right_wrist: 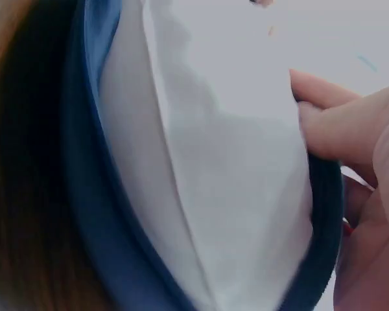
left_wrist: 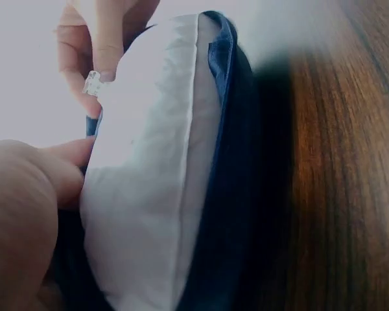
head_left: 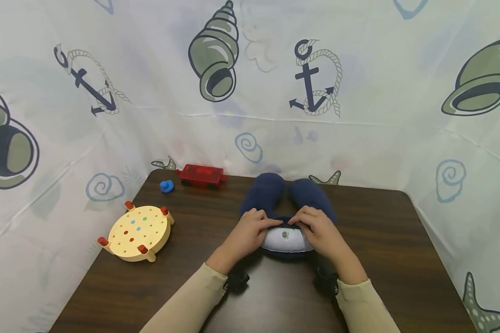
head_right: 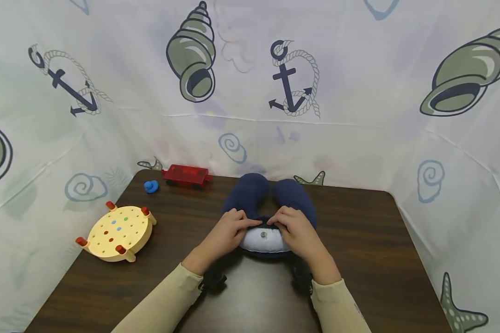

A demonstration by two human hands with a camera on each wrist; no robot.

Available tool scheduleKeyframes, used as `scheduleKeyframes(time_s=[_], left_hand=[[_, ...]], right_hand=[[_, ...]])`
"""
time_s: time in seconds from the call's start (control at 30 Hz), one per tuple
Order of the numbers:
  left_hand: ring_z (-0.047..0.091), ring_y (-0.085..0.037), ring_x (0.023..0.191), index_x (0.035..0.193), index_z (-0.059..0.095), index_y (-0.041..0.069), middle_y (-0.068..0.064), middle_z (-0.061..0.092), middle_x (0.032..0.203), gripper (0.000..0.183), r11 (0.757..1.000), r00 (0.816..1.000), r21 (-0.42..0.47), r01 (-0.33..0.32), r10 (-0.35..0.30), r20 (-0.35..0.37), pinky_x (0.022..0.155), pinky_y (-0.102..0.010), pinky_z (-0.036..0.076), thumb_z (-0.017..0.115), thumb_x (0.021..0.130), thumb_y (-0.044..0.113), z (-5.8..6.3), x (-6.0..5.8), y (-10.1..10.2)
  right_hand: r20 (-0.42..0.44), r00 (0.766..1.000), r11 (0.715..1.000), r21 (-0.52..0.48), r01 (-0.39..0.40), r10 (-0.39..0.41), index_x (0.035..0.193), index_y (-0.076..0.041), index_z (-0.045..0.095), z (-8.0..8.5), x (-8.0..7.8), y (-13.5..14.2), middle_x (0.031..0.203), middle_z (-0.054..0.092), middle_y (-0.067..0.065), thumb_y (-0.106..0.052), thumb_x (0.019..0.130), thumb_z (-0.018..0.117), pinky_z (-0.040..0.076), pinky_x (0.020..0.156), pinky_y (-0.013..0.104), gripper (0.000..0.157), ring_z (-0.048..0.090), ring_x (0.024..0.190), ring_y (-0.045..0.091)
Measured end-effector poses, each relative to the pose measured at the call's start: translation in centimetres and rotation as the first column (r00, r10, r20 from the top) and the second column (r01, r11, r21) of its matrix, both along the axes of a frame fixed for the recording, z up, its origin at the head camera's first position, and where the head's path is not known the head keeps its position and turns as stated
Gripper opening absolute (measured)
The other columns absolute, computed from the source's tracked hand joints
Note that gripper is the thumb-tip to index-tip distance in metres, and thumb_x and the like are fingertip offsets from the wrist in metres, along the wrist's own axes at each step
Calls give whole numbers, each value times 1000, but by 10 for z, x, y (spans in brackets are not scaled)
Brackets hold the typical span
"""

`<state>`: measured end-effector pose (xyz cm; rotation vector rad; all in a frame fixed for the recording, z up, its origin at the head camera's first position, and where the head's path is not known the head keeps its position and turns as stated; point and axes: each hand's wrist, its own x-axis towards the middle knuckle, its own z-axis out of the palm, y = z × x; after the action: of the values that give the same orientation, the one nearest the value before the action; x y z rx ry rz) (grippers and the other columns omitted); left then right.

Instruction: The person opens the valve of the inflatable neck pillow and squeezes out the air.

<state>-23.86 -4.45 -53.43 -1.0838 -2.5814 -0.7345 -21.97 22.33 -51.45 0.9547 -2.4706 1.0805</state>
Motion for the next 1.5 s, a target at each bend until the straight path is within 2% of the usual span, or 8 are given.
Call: scheduleKeyframes(time_s=[0.1,0.2,0.33,0.47,0.73,1.13,1.37,1.5], left_hand=[[51,-17,93,139,77,29,3,65,108,38,998,999,-63,-18,21,37,86,-36,40,60,110,12,-2,-1,0],[53,-24,130,142,73,35,-1,61,145,32,994,996,-104,-37,45,80,115,-54,34,65,111,34,-4,-1,0],[8,-40,170,142,69,46,-2,25,182,52,989,984,-139,-45,67,164,121,-86,1,75,95,66,-7,-1,-3],[-13,-43,170,139,71,48,0,23,183,60,995,976,-100,-23,45,215,117,-91,-2,84,84,68,-11,-3,-8],[-6,-37,171,133,75,44,2,41,173,54,999,974,40,23,-31,226,117,-88,-7,88,84,60,-22,-9,-9],[-3,-37,171,129,76,45,3,43,171,49,998,973,53,37,-48,226,117,-88,-7,89,85,58,-22,-7,-7],[-4,-36,171,129,76,43,4,43,171,47,999,973,34,32,-38,226,117,-89,-5,89,86,57,-19,-7,-7],[-3,-36,171,128,76,43,5,43,170,46,999,975,28,31,-36,221,117,-88,-5,89,86,58,-19,-7,-6]], right_hand=[[128,986,993,-71,-95,103,116,-10,81,-1,-2,-2,120,76,6,5,103,68,57,99,31,23,71,115,26],[292,929,970,-148,-192,229,127,-8,78,-5,-3,2,133,70,12,0,106,66,55,104,29,25,66,127,30],[444,853,962,-131,-240,274,133,-16,76,-6,-3,8,136,63,8,-13,109,67,55,93,28,26,60,122,21],[525,813,965,-70,-253,252,135,-23,76,0,-1,9,129,62,4,-23,108,70,54,85,29,27,57,107,16],[525,827,973,-9,-231,201,126,-25,79,7,2,6,116,62,2,-23,107,72,28,93,49,20,53,103,19],[523,821,971,-68,-230,231,117,-22,77,-5,1,11,116,63,3,-18,105,74,49,94,37,12,59,109,19],[451,876,983,-9,-184,168,109,-24,79,-5,-1,7,108,68,-3,-15,99,81,55,89,27,14,62,104,14],[443,886,990,-16,-143,135,104,-27,81,-5,-1,5,104,71,-7,-14,97,83,56,90,28,15,66,104,12]])
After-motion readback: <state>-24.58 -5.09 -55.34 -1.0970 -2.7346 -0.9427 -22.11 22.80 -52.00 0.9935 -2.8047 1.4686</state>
